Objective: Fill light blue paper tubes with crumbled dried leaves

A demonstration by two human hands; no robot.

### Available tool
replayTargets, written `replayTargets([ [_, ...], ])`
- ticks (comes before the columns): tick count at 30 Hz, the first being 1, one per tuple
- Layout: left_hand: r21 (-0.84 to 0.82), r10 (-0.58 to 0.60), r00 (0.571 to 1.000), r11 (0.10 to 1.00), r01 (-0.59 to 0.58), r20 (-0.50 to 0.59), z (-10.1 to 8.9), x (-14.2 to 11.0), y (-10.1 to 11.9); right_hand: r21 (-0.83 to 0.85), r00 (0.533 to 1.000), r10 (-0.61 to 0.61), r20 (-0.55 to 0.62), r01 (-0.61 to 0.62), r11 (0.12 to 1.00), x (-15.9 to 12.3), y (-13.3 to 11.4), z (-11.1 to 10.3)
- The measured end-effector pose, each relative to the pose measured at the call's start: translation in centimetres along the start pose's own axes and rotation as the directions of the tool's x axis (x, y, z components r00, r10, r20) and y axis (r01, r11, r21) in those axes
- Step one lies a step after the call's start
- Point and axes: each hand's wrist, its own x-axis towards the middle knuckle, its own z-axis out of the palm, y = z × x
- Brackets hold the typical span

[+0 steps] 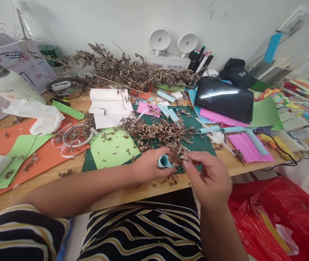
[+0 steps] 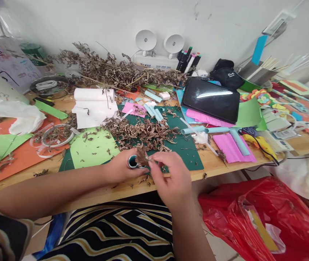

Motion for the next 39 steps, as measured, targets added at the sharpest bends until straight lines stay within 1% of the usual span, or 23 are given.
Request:
replayTargets([
  [2, 0.029, 0.017, 1.0, 0.999, -0.017, 0.005, 0.0, 0.1, -0.1, -0.097, 0.984, -0.12, 0.128, 0.133, 0.986, 0.6, -0.7, 0.1],
  [4, 0.032, 0.02, 1.0, 0.999, -0.02, 0.01, 0.0, 0.1, -0.1, -0.161, 0.957, -0.198, 0.213, 0.234, 0.959, 1.1, -0.7, -0.1],
  [8, 0.012, 0.003, 1.0, 1.0, -0.003, 0.003, -0.1, 0.1, 0.1, -0.211, 0.918, -0.252, 0.305, 0.323, 0.923, 1.4, -0.4, -0.7],
  [11, 0.01, 0.008, 1.0, 1.0, -0.008, -0.002, -0.1, 0.1, 0.1, -0.284, 0.89, -0.241, 0.386, 0.363, 0.887, 1.4, -0.5, -1.1],
  [13, 0.004, 0.015, 1.0, 1.0, -0.015, 0.007, -0.1, 0.1, 0.2, -0.28, 0.88, -0.22, 0.421, 0.357, 0.891, 1.4, -0.6, -1.3],
  [14, 0.0, 0.015, 1.0, 1.0, -0.015, 0.012, -0.1, 0.0, 0.2, -0.245, 0.884, -0.218, 0.413, 0.338, 0.909, 1.4, -0.6, -1.3],
  [15, -0.001, 0.014, 1.0, 1.0, -0.014, 0.013, -0.1, 0.0, 0.2, -0.195, 0.898, -0.216, 0.383, 0.308, 0.931, 1.4, -0.6, -1.4],
  [17, 0.008, 0.005, 1.0, 1.0, -0.005, 0.008, -0.1, 0.0, 0.2, -0.085, 0.94, -0.199, 0.277, 0.23, 0.97, 1.3, -0.5, -1.3],
  [18, 0.017, 0.002, 1.0, 1.0, -0.002, 0.003, -0.1, 0.0, 0.2, -0.048, 0.957, -0.176, 0.232, 0.192, 0.98, 1.3, -0.4, -1.3],
  [19, 0.025, 0.002, 1.0, 1.0, -0.002, 0.001, -0.1, 0.0, 0.1, -0.036, 0.966, -0.152, 0.211, 0.163, 0.986, 1.3, -0.4, -1.1],
  [21, 0.035, 0.015, 1.0, 0.999, -0.015, 0.004, -0.1, 0.1, 0.0, -0.058, 0.962, -0.124, 0.243, 0.142, 0.988, 1.5, -0.4, -0.8],
  [24, 0.052, 0.039, 0.999, 0.998, -0.04, 0.012, 0.1, 0.1, -0.2, -0.102, 0.932, -0.149, 0.33, 0.193, 0.976, 1.9, -0.6, -0.3],
  [26, 0.054, 0.038, 0.999, 0.998, -0.038, -0.004, 0.1, 0.1, -0.3, -0.11, 0.928, -0.16, 0.338, 0.208, 0.972, 2.0, -0.5, -0.2],
  [30, 0.025, 0.029, 0.999, 0.999, -0.028, -0.021, 0.1, 0.1, -0.2, -0.066, 0.953, -0.108, 0.283, 0.132, 0.989, 1.7, 0.0, -0.2],
  [33, -0.007, 0.014, 1.0, 1.0, -0.014, -0.02, 0.1, 0.0, -0.1, 0.074, 0.979, -0.079, 0.188, 0.066, 0.995, 1.1, 0.6, -0.4],
  [35, -0.04, -0.017, 1.0, 0.999, 0.016, -0.02, 0.1, -0.1, 0.1, 0.177, 0.998, -0.024, 0.057, 0.013, 0.984, 0.7, 1.0, -0.6],
  [36, -0.059, -0.023, 0.999, 0.998, 0.022, -0.023, -0.1, -0.2, 0.2, 0.226, 0.999, 0.018, -0.032, -0.011, 0.974, 0.4, 1.3, -0.7],
  [37, -0.079, -0.019, 0.999, 0.997, 0.016, -0.035, -0.3, -0.2, 0.4, 0.273, 0.99, 0.07, -0.125, -0.034, 0.961, 0.2, 1.6, -0.8],
  [39, -0.079, 0.024, 0.995, 0.996, -0.031, -0.092, -1.2, 0.0, 0.9, 0.365, 0.94, 0.196, -0.279, -0.085, 0.927, -0.3, 2.6, -1.1],
])
